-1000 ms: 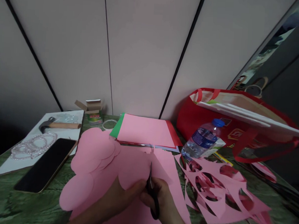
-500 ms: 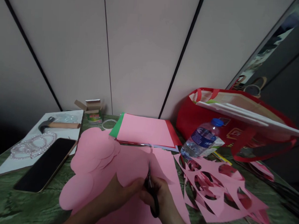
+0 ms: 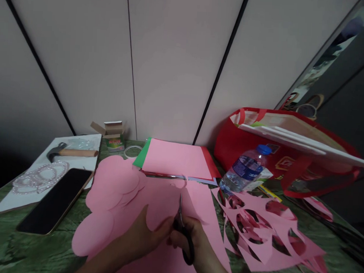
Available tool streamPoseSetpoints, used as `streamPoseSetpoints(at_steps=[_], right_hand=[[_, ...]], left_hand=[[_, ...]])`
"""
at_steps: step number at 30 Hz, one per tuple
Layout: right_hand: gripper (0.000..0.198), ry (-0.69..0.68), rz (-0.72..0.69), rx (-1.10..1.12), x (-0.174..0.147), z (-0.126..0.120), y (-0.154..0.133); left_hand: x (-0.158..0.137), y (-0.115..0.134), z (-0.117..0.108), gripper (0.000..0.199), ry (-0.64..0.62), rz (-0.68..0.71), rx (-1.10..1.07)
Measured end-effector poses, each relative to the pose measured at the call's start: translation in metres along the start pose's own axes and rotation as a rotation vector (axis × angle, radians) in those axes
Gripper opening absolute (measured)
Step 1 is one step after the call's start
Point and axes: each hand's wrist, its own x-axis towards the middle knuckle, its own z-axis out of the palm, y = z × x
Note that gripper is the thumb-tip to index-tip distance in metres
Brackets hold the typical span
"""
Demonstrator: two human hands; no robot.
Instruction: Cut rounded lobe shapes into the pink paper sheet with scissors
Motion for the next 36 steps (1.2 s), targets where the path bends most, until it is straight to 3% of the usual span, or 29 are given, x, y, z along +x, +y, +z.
streamPoseSetpoints(at_steps=[8, 30, 36], right_hand=[[0.033, 0.057, -0.019, 0.010, 0.002, -0.001, 0.003], [0.039, 0.109, 0.018, -0.019, 0.008, 0.002, 0.006], [0.031, 0.130, 0.009, -0.058, 0.010, -0.001, 0.016]], left_hand=[[0.002, 0.003, -0.003, 0.016, -0.011, 0.024, -0.092], [0.001, 0.005, -0.010, 0.015, -0.135, 0.023, -0.022], [0.002, 0.005, -0.009, 0.015, -0.140, 0.049, -0.079]])
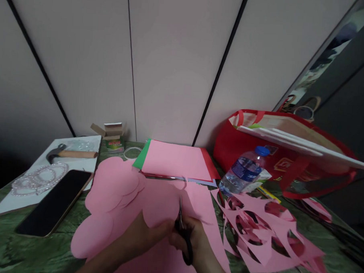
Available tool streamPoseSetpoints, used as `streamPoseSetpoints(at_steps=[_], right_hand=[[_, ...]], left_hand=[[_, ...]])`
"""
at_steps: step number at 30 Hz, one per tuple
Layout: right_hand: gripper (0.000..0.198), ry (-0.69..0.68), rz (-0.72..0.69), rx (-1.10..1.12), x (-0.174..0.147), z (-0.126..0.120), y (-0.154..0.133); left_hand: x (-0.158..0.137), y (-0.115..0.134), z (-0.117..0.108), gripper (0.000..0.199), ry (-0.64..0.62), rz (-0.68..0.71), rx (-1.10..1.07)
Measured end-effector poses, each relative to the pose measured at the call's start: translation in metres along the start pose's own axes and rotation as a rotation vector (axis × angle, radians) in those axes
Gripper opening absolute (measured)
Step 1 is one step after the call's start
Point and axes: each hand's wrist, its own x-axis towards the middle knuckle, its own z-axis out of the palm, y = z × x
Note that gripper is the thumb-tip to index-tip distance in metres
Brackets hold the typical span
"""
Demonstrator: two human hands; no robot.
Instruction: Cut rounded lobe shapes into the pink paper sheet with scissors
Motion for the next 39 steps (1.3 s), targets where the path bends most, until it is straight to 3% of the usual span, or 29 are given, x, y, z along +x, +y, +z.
streamPoseSetpoints(at_steps=[28, 32, 39], right_hand=[[0.023, 0.011, 0.037, 0.015, -0.002, 0.002, 0.000], [0.022, 0.004, 0.044, 0.041, -0.005, 0.003, -0.006], [0.027, -0.010, 0.034, 0.082, -0.007, 0.004, -0.017]], left_hand=[[0.004, 0.006, 0.000, 0.015, -0.112, 0.043, -0.170], [0.006, -0.002, -0.003, 0.008, -0.065, 0.043, -0.132], [0.005, -0.008, 0.001, 0.026, 0.088, 0.025, -0.043]])
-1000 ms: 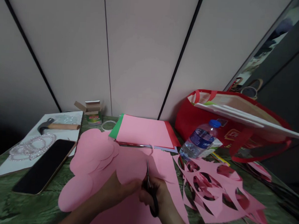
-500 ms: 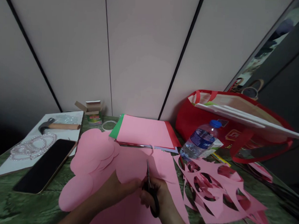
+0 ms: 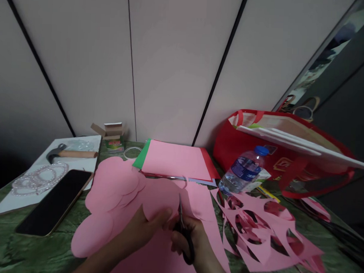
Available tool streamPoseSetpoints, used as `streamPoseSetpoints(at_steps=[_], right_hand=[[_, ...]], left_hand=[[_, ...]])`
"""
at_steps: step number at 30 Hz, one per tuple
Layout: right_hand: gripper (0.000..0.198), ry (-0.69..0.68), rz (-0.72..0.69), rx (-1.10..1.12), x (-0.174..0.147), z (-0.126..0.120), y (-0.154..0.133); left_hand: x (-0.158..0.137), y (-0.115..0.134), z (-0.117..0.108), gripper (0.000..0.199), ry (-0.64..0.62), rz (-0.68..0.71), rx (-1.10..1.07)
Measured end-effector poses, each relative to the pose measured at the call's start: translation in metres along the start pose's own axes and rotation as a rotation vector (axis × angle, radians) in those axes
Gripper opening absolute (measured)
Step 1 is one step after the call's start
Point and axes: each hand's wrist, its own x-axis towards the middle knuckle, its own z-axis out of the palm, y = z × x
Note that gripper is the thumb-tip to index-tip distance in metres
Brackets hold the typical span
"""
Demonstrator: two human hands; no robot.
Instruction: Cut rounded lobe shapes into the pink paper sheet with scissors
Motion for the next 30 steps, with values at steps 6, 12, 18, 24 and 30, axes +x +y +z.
streamPoseSetpoints(at_steps=[6, 12, 18, 24, 30], right_hand=[[0.032, -0.047, -0.010, 0.025, 0.003, -0.002, 0.008], [0.029, -0.056, -0.023, 0.021, 0.004, -0.003, 0.006], [0.024, -0.091, -0.116, -0.026, 0.002, -0.005, 0.001], [0.017, -0.056, -0.090, -0.097, 0.003, -0.007, 0.004], [0.016, -0.042, -0.108, -0.089, 0.003, -0.007, 0.006]], left_hand=[[0.000, 0.003, 0.002, 0.027, -0.022, 0.016, 0.032], [0.000, -0.006, 0.001, 0.025, -0.056, -0.014, 0.076], [0.002, -0.006, -0.001, 0.019, -0.113, 0.028, 0.046], [0.002, -0.004, -0.001, 0.019, -0.119, 0.044, 0.037], [0.000, 0.000, -0.001, 0.018, -0.133, 0.024, 0.028]])
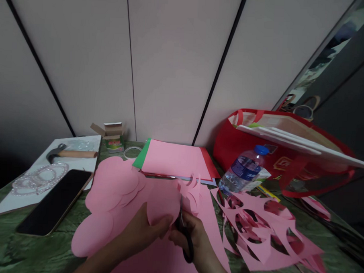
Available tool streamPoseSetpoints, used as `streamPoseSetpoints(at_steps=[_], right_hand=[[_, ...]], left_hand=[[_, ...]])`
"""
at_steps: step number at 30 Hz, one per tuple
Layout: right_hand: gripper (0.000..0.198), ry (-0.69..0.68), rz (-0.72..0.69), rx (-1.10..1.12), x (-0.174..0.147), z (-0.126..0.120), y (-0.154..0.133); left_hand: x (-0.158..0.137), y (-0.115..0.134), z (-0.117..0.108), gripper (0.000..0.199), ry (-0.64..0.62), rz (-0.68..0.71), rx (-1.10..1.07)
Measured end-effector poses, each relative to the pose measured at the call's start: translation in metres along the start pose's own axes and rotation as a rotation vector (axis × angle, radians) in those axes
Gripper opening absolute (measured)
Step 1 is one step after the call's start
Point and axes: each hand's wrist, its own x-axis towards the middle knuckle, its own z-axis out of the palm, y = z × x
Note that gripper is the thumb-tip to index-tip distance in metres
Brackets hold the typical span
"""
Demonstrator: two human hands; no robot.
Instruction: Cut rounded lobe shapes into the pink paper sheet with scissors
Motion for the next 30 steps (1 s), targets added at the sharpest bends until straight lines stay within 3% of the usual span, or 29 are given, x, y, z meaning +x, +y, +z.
streamPoseSetpoints(at_steps=[13, 20, 24, 30], right_hand=[[0.010, 0.073, 0.043, -0.007, 0.002, 0.003, -0.001], [0.010, 0.083, 0.063, 0.007, 0.002, 0.003, 0.000], [0.015, 0.090, 0.085, 0.021, 0.002, 0.005, -0.002], [0.013, 0.064, 0.085, 0.049, 0.001, 0.004, 0.001]], left_hand=[[-0.002, 0.016, -0.001, 0.019, -0.071, -0.014, -0.056], [-0.001, 0.013, -0.002, 0.016, -0.030, -0.042, -0.083], [-0.003, 0.024, -0.001, 0.014, -0.058, -0.032, -0.163], [-0.006, 0.035, 0.003, 0.012, 0.022, -0.061, -0.218]])
